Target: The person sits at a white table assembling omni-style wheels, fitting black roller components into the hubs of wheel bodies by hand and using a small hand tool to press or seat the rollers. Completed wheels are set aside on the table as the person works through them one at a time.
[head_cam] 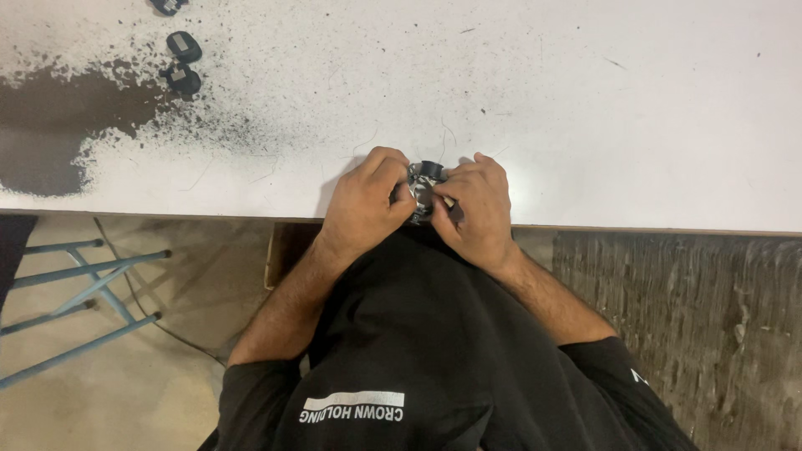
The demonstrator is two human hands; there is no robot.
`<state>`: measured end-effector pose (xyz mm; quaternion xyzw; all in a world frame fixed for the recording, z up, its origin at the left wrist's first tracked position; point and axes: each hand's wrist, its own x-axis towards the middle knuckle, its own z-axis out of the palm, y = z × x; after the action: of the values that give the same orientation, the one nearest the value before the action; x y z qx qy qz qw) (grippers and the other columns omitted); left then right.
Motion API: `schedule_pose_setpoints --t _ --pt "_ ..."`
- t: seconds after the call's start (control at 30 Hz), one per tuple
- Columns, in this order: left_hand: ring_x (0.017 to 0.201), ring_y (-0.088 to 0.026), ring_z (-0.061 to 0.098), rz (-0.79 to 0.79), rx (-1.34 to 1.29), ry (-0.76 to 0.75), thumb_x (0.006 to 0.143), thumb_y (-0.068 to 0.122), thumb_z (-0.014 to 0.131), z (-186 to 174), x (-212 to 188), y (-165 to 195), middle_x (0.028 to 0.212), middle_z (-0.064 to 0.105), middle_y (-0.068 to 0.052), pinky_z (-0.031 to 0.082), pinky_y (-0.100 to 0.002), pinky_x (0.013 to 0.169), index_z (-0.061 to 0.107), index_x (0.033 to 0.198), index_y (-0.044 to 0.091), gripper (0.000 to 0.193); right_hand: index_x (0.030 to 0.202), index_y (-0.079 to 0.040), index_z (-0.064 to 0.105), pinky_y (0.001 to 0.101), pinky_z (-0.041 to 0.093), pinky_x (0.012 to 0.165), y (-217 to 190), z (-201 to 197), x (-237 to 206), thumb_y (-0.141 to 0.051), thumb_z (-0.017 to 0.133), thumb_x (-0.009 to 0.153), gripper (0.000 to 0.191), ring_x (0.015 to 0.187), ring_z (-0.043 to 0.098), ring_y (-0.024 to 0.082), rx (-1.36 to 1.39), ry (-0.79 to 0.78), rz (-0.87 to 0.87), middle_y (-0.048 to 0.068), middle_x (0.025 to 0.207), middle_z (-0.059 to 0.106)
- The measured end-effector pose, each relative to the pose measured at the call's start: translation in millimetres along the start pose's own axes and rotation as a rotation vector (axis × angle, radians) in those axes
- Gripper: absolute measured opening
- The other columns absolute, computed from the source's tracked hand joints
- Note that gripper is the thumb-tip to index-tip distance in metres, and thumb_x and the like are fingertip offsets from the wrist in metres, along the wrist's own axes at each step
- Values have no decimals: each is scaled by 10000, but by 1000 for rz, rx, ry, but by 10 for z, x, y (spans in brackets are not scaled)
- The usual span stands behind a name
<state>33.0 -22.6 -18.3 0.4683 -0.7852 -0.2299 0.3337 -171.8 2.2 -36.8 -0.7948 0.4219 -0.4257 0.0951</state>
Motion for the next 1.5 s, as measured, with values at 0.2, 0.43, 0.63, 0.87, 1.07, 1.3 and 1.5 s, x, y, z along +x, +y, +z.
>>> schedule_pose_setpoints --t 0.2,0.43,0.63,0.87,1.07,1.3,1.5 --pt "803 -217 662 168 192 110 858 15 704 75 -77 -12 1018 633 -48 573 -352 685 576 925 53 150 1055 -76 626 537 455 1071 24 29 -28 -2 829 797 336 1051 649 285 31 -2 -61 68 1011 640" --pt "813 -217 660 198 195 173 815 7 698 144 -115 15 1009 607 -62 570 -348 695 577 944 41 181 1072 -74 631 504 480 1042 12 26 1 4 834 809 342 1061 637 297 0 -17 -53 90 1051 646" --pt "820 -239 662 158 118 175 821 -19 696 126 -148 49 1034 622 -91 568 -366 695 579 938 34 174 1055 -75 624 511 472 1004 -94 -64 130 0 826 781 348 1056 592 322 34 -65 -76 93 1055 620" --pt "910 -234 666 20 -38 350 858 -133 631 -330 -337 -341 1079 694 -143 567 -332 749 582 972 -8 176 1004 -100 604 551 406 1052 479 -523 -132 12 778 755 324 989 580 324 -203 -18 143 75 988 608" --pt "1026 -215 729 -172 -263 534 1013 -200 489 -739 -709 -940 1152 650 -206 650 -262 757 546 1016 -76 136 1111 -34 584 430 470 926 1490 -1903 -661 46 677 1002 163 1032 587 243 -726 518 514 105 1102 599" --pt "1003 -219 727 -273 -346 514 1044 -215 504 -771 -915 -1080 1160 624 -186 605 -234 759 559 1078 -81 149 1181 6 542 387 477 810 1491 -1860 -973 59 647 1048 177 917 578 223 -480 579 686 104 1049 573" --pt "824 -271 698 -491 583 160 974 -34 737 -1562 -898 -867 1070 704 -237 556 -346 659 643 1191 -64 238 1186 10 553 368 493 815 1452 -1887 -841 40 666 1017 205 929 598 210 -500 597 682 98 1050 600"
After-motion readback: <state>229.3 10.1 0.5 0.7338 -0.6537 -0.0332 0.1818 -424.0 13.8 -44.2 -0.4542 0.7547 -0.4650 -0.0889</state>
